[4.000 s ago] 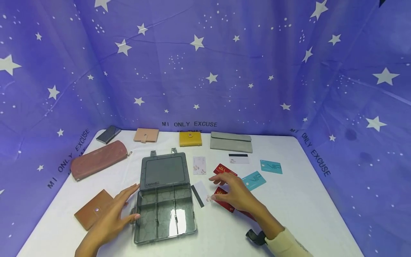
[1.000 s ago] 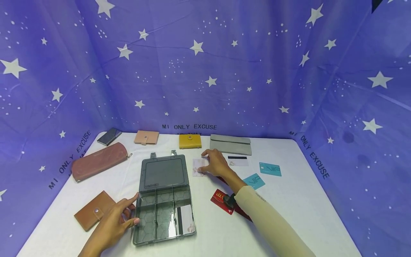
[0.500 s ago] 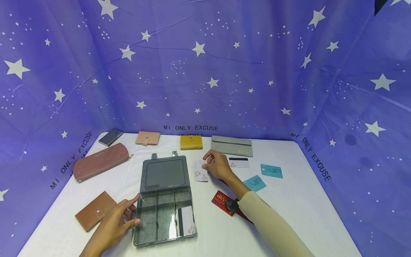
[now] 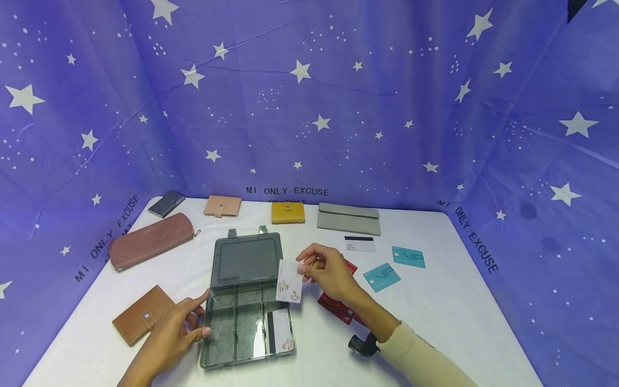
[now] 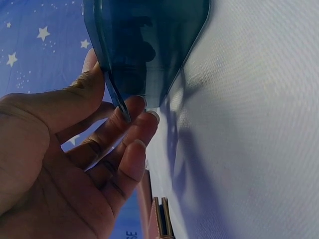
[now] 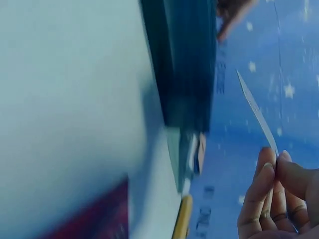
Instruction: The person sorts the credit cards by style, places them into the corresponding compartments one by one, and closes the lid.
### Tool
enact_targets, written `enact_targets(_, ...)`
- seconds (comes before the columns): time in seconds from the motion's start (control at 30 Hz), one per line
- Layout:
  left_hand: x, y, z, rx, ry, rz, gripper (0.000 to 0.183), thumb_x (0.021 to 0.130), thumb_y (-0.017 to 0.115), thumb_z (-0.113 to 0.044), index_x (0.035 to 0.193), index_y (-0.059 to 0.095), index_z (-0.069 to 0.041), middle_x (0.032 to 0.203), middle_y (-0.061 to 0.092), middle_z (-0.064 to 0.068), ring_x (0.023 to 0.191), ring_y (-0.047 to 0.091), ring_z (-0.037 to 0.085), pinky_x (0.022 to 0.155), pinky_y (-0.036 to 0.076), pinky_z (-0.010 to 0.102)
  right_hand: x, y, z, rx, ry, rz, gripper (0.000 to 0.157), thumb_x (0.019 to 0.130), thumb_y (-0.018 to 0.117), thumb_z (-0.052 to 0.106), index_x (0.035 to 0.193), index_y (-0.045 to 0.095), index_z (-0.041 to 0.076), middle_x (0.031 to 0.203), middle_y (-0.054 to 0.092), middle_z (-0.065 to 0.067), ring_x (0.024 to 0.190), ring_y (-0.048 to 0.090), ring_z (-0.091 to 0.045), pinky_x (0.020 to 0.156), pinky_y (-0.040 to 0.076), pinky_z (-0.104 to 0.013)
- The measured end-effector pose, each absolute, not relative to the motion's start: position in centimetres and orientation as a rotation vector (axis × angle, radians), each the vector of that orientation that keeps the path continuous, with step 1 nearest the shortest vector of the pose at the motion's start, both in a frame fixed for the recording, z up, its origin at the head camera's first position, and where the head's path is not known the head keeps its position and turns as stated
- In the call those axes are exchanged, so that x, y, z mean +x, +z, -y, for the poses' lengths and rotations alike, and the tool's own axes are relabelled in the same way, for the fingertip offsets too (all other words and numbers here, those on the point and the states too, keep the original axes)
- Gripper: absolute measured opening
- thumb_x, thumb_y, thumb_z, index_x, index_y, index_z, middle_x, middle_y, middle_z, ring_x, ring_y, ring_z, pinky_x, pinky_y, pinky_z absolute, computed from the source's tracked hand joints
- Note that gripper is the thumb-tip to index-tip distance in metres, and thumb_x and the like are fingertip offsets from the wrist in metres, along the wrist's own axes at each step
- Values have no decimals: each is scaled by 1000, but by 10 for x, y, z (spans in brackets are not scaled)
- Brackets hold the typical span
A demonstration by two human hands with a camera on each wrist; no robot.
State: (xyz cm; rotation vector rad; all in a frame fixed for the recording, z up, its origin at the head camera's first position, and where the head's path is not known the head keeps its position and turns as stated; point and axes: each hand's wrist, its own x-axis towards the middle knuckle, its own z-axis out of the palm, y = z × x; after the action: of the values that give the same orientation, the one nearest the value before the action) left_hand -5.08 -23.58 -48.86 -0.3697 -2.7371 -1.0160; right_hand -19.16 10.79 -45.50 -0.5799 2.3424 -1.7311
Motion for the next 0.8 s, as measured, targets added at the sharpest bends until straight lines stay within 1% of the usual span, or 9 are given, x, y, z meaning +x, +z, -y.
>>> enact_targets(0.07, -51, -488, 235, -371, -1014, 2739, 74, 73, 85, -11, 141, 55, -4, 96, 63, -2, 72, 49, -3, 57, 45, 20, -179, -457, -104, -608, -1705, -2308, 16, 86, 78, 11, 99, 70, 10, 83, 69, -13, 70, 68, -38, 61, 58, -40)
enact_targets(0.13, -50, -487, 235, -370, -1018, 2741, 75, 73, 85, -11, 141, 54, -5, 97, 63, -2, 72, 49, -3, 57, 45, 20, -168, -461, -99, -640, -1679, -2302, 15, 84, 79, 12, 97, 70, 10, 81, 70, -11, 68, 67, -37, 59, 58, -39)
enact_targets(0.3, -50, -488, 235, -377, -1019, 2739, 76, 73, 84, -9, 142, 54, -7, 96, 63, -2, 72, 49, -3, 57, 45, 19, -150, -468, -88, -723, -1552, -2427, 14, 82, 81, 15, 92, 72, 15, 78, 69, 0, 64, 62, -15, 58, 54, -24)
enact_targets(0.37, -50, -488, 235, -380, -1017, 2739, 76, 73, 84, -9, 142, 54, -7, 96, 62, -2, 71, 49, -3, 57, 45, 19, -145, -472, -85, -776, -1458, -2510, 13, 82, 81, 16, 91, 72, 17, 77, 67, 5, 65, 59, -8, 59, 52, -20)
enact_targets(0.4, -50, -489, 235, -381, -1017, 2739, 76, 73, 85, -9, 142, 54, -6, 96, 63, -2, 71, 49, -3, 57, 44, 19, -143, -473, -84, -808, -1406, -2549, 12, 83, 81, 15, 91, 72, 17, 77, 66, 7, 66, 59, -6, 60, 52, -19)
enact_targets(0.53, -50, -489, 234, -373, -1012, 2747, 74, 73, 85, -10, 141, 55, -5, 96, 62, -3, 71, 49, -3, 57, 44, 19, -134, -478, -82, -931, -1097, -2743, 11, 82, 82, 20, 90, 74, 22, 80, 62, 12, 77, 56, -4, 68, 46, -18)
enact_targets(0.67, -50, -488, 234, -350, -1015, 2759, 74, 73, 85, -10, 141, 55, -4, 96, 63, -2, 71, 50, -3, 57, 44, 20, -131, -479, -83, -982, -791, -2873, 8, 83, 80, 34, 89, 77, 30, 84, 54, 12, 83, 46, -4, 64, 37, -19)
enact_targets(0.73, -50, -488, 234, -336, -1014, 2764, 74, 73, 85, -11, 141, 55, -5, 96, 63, -2, 72, 50, -3, 57, 44, 19, -134, -478, -86, -997, -784, -2845, 8, 85, 78, 38, 90, 78, 32, 84, 53, 10, 82, 44, -5, 64, 36, -19)
enact_targets(0.8, -50, -487, 234, -327, -1010, 2768, 74, 73, 85, -11, 141, 55, -5, 97, 63, -2, 72, 49, -3, 57, 44, 19, -141, -476, -91, -1002, -887, -2779, 9, 86, 77, 38, 92, 77, 31, 85, 56, 9, 82, 48, -8, 67, 38, -20)
